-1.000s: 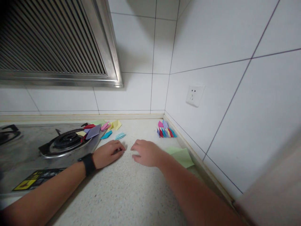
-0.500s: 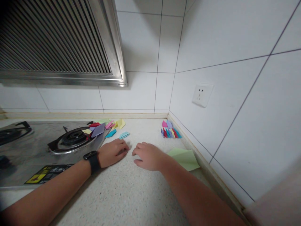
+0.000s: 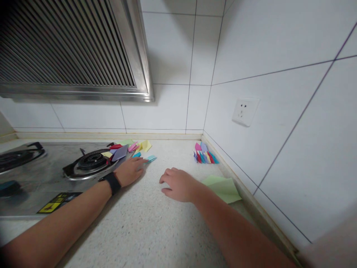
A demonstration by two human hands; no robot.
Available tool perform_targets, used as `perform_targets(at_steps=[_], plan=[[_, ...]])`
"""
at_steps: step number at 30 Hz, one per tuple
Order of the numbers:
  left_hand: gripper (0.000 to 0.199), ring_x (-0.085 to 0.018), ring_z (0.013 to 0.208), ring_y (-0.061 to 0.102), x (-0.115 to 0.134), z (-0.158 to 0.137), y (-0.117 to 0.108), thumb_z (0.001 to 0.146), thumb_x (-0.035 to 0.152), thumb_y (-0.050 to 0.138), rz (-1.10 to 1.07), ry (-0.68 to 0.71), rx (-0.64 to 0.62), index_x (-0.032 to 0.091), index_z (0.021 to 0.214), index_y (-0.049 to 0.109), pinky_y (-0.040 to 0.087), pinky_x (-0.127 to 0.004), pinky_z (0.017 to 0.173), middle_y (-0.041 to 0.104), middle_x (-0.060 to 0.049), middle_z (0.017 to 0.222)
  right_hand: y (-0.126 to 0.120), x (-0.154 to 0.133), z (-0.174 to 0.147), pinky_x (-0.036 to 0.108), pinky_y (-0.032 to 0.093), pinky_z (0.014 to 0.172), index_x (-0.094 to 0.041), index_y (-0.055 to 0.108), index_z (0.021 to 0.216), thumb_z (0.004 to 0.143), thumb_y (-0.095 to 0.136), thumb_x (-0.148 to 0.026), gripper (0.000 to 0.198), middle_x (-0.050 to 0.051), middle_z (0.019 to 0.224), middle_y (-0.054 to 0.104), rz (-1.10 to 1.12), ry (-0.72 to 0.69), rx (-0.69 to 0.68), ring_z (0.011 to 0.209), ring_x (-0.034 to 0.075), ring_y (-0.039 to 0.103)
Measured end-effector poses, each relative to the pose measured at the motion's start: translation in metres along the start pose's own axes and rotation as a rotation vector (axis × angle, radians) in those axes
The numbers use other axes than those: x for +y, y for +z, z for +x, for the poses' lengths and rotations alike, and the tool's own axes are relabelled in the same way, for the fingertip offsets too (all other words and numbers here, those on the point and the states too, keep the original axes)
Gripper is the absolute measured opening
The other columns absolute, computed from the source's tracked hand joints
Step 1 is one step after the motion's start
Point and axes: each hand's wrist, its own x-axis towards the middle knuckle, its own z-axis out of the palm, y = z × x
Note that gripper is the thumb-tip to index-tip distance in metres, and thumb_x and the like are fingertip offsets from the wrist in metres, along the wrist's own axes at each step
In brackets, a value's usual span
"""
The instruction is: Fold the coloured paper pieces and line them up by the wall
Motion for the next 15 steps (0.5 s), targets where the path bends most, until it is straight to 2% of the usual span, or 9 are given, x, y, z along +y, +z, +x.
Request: perform_targets(at_steps=[5,9,15], plan=[[0.038,-0.025,0.117,0.053,0.002,0.0,0.0,0.088,0.027,0.045,0.007,0.03,-0.035,0.025,0.121,0.064,0.037,-0.042,0.103,0.06,-0.007,0.13,0.001,0.0,0.001,0.035,0.041,0.09,-0.019,0.064,0.11,0.086,0.06,-0.03,0.027,0.008,0.104,0.061,-0.009,0.003,0.004,0.099,0.022,0.055],[0.036,-0.025,0.112,0.056,0.006,-0.001,-0.006,0.088,0.028,0.046,-0.007,-0.012,-0.06,0.026,0.118,0.065,0.039,-0.039,0.099,0.067,-0.006,0.119,0.001,0.0,0.001,0.035,0.041,0.09,-0.019,0.064,0.11,0.085,0.06,-0.03,0.027,0.008,0.105,0.061,-0.005,0.007,-0.005,0.099,0.022,0.055],[0.033,-0.025,0.11,0.056,0.014,-0.005,-0.014,0.088,0.029,0.047,0.033,-0.068,-0.07,0.027,0.115,0.066,0.039,-0.039,0.094,0.068,-0.007,0.114,0.001,0.001,0.001,0.035,0.041,0.09,-0.02,0.063,0.11,0.085,0.061,-0.03,0.027,0.008,0.105,0.061,-0.003,0.013,-0.002,0.099,0.022,0.054]])
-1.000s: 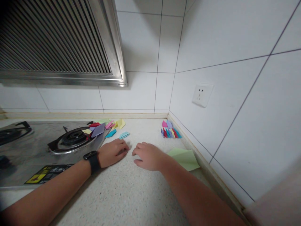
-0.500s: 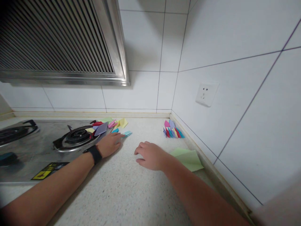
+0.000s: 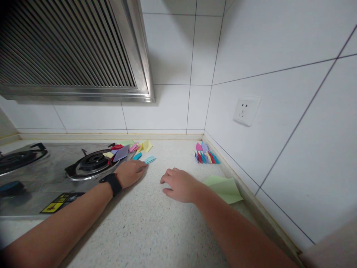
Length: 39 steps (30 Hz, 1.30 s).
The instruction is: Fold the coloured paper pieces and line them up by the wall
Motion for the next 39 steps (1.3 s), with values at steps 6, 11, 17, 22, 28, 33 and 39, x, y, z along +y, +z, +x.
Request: perform_targets(at_steps=[6,11,17,22,28,33,39], plan=[[0.029,-0.026,0.099,0.061,0.004,-0.001,-0.005,0.088,0.031,0.047,0.059,-0.069,0.012,0.026,0.108,0.067,0.041,-0.038,0.086,0.07,-0.009,0.102,0.0,0.0,0.0,0.035,0.04,0.09,-0.02,0.063,0.11,0.085,0.06,-0.031,0.027,0.008,0.106,0.061,0.003,0.001,0.0,0.099,0.022,0.054],[0.025,-0.027,0.087,0.062,0.007,-0.002,-0.008,0.086,0.035,0.048,0.146,-0.081,0.025,0.023,0.092,0.069,0.041,-0.037,0.076,0.068,-0.009,0.088,-0.002,-0.001,-0.001,0.036,0.04,0.091,-0.019,0.063,0.111,0.086,0.06,-0.03,0.027,0.009,0.106,0.06,0.007,-0.003,-0.004,0.1,0.022,0.054],[0.022,-0.025,0.086,0.062,0.009,-0.001,-0.008,0.085,0.038,0.053,0.15,-0.075,0.026,0.022,0.088,0.066,0.042,-0.035,0.075,0.067,-0.008,0.086,-0.003,-0.002,-0.001,0.036,0.04,0.09,-0.02,0.063,0.11,0.086,0.06,-0.031,0.027,0.009,0.106,0.06,0.012,0.003,-0.004,0.1,0.022,0.054],[0.027,-0.024,0.097,0.06,0.006,0.002,-0.006,0.087,0.034,0.052,0.081,-0.084,0.01,0.023,0.108,0.065,0.043,-0.034,0.08,0.068,-0.009,0.099,-0.003,-0.002,-0.001,0.035,0.04,0.09,-0.02,0.063,0.11,0.087,0.059,-0.031,0.027,0.009,0.107,0.06,0.009,0.003,-0.007,0.1,0.022,0.054],[0.026,-0.024,0.096,0.06,0.007,0.0,-0.009,0.089,0.027,0.048,0.093,-0.049,0.018,0.024,0.1,0.071,0.043,-0.035,0.082,0.069,-0.008,0.095,-0.004,-0.002,-0.001,0.036,0.039,0.09,-0.02,0.063,0.109,0.086,0.06,-0.031,0.026,0.009,0.108,0.061,0.014,0.002,-0.017,0.102,0.023,0.055],[0.025,-0.023,0.094,0.059,0.022,-0.006,-0.023,0.09,0.026,0.047,0.043,0.012,0.128,0.024,0.101,0.07,0.044,-0.033,0.079,0.069,-0.007,0.095,-0.003,-0.005,0.002,0.033,0.041,0.081,-0.021,0.047,0.127,0.085,0.058,-0.025,0.044,0.006,0.101,0.065,0.075,0.168,0.128,0.089,0.02,0.059],[0.023,-0.021,0.092,0.057,0.045,-0.016,-0.041,0.09,0.024,0.048,-0.069,0.223,0.19,0.022,0.099,0.069,0.041,-0.032,0.079,0.068,-0.006,0.092,-0.004,-0.002,0.006,0.028,0.04,0.074,-0.02,0.054,0.117,0.083,0.062,-0.025,0.035,0.006,0.101,0.064,0.169,0.271,0.35,0.083,0.016,0.057]])
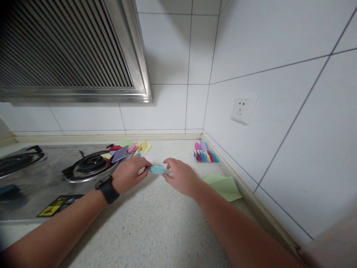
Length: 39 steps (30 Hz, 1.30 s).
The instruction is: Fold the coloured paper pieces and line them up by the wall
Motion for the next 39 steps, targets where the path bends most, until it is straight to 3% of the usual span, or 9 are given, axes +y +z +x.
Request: perform_targets(at_steps=[4,9,16,22,27,35,39], plan=[[0.022,-0.02,0.089,0.056,0.009,-0.002,-0.003,0.09,0.024,0.048,-0.144,0.062,0.006,0.023,0.098,0.068,0.041,-0.032,0.079,0.068,-0.004,0.09,0.0,0.004,0.002,0.025,0.037,0.063,-0.019,0.063,0.094,0.086,0.059,-0.027,0.012,0.0,0.079,0.061,0.139,0.038,-0.055,0.068,0.013,0.053],[0.025,-0.017,0.083,0.057,0.009,-0.003,0.003,0.092,0.028,0.047,-0.341,-0.025,0.058,0.02,0.103,0.068,0.043,-0.029,0.073,0.068,-0.005,0.09,0.002,0.005,0.003,0.022,0.031,0.054,-0.019,0.063,0.09,0.086,0.059,-0.028,0.011,-0.005,0.062,0.05,0.319,0.121,-0.074,0.057,0.01,0.045],[0.028,-0.014,0.072,0.057,0.008,-0.001,0.017,0.089,0.039,0.052,-0.582,-0.11,-0.064,0.019,0.095,0.071,0.041,-0.024,0.064,0.07,-0.003,0.087,0.005,0.004,0.002,0.021,0.03,0.05,-0.018,0.064,0.089,0.084,0.06,-0.03,0.013,-0.005,0.061,0.048,0.442,0.178,-0.151,0.056,0.01,0.044],[0.031,-0.011,0.06,0.048,0.007,0.0,0.023,0.089,0.04,0.051,-0.708,-0.17,-0.077,0.015,0.087,0.069,0.036,-0.022,0.055,0.065,-0.001,0.075,0.01,0.006,0.005,0.022,0.031,0.052,-0.016,0.064,0.088,0.082,0.062,-0.032,0.017,-0.005,0.061,0.049,0.545,0.221,-0.122,0.056,0.01,0.043],[0.026,-0.01,0.061,0.049,0.007,-0.001,0.027,0.085,0.037,0.057,-0.745,-0.161,-0.1,0.015,0.092,0.069,0.038,-0.022,0.057,0.066,-0.001,0.079,0.011,0.006,0.007,0.022,0.031,0.052,-0.016,0.066,0.088,0.078,0.066,-0.032,0.018,-0.004,0.062,0.052,0.565,0.264,-0.093,0.056,0.01,0.043],[0.031,-0.012,0.064,0.052,0.008,-0.001,0.028,0.08,0.043,0.062,-0.766,-0.162,-0.112,0.016,0.094,0.07,0.039,-0.023,0.059,0.068,-0.002,0.083,0.01,0.005,0.008,0.024,0.035,0.056,-0.015,0.068,0.087,0.077,0.068,-0.033,0.02,0.0,0.07,0.061,0.625,0.216,-0.047,0.061,0.011,0.049],[0.033,-0.012,0.065,0.051,0.011,0.0,0.023,0.084,0.045,0.058,-0.832,-0.178,-0.09,0.015,0.088,0.069,0.037,-0.023,0.059,0.066,-0.002,0.078,0.007,0.001,0.009,0.024,0.035,0.055,-0.016,0.068,0.085,0.076,0.069,-0.038,0.024,-0.001,0.067,0.06,0.741,0.241,-0.042,0.059,0.011,0.048]])
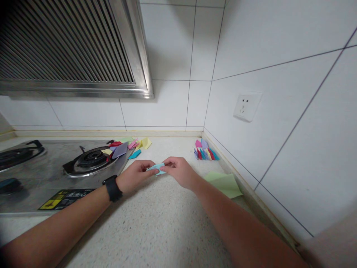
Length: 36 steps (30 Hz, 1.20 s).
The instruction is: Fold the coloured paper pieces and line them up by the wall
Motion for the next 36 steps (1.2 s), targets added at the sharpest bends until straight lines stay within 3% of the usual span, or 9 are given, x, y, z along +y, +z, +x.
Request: perform_targets(at_steps=[8,16,28,36], plan=[[0.029,-0.01,0.062,0.049,0.012,-0.002,-0.003,0.082,0.043,0.062,-0.215,-0.019,-0.035,0.014,0.08,0.066,0.037,-0.022,0.06,0.061,0.002,0.07,0.003,-0.008,-0.003,0.025,0.034,0.053,-0.016,0.067,0.08,0.082,0.062,-0.04,0.025,-0.002,0.059,0.053,0.133,0.012,0.023,0.055,0.01,0.045],[0.025,-0.013,0.074,0.058,0.005,-0.003,0.0,0.082,0.038,0.065,-0.318,-0.001,-0.079,0.014,0.085,0.069,0.043,-0.027,0.074,0.068,-0.002,0.08,0.003,-0.009,-0.005,0.023,0.035,0.054,-0.015,0.065,0.077,0.082,0.063,-0.039,0.025,-0.002,0.06,0.054,0.188,0.034,-0.022,0.056,0.01,0.047],[0.024,-0.017,0.081,0.059,0.006,-0.003,-0.006,0.081,0.037,0.065,-0.155,0.035,-0.065,0.015,0.082,0.073,0.043,-0.028,0.078,0.071,-0.004,0.085,0.005,-0.009,-0.004,0.022,0.033,0.046,-0.015,0.064,0.077,0.081,0.061,-0.037,0.023,-0.004,0.052,0.05,0.113,0.074,0.053,0.047,0.008,0.042],[0.035,-0.018,0.082,0.06,-0.009,0.003,0.0,0.084,0.045,0.06,-0.185,-0.035,0.053,0.015,0.098,0.071,0.044,-0.029,0.076,0.072,-0.005,0.093,0.0,0.002,0.001,0.023,0.031,0.044,-0.016,0.064,0.082,0.083,0.06,-0.041,0.026,-0.005,0.052,0.047,0.099,0.045,0.105,0.046,0.009,0.04]])
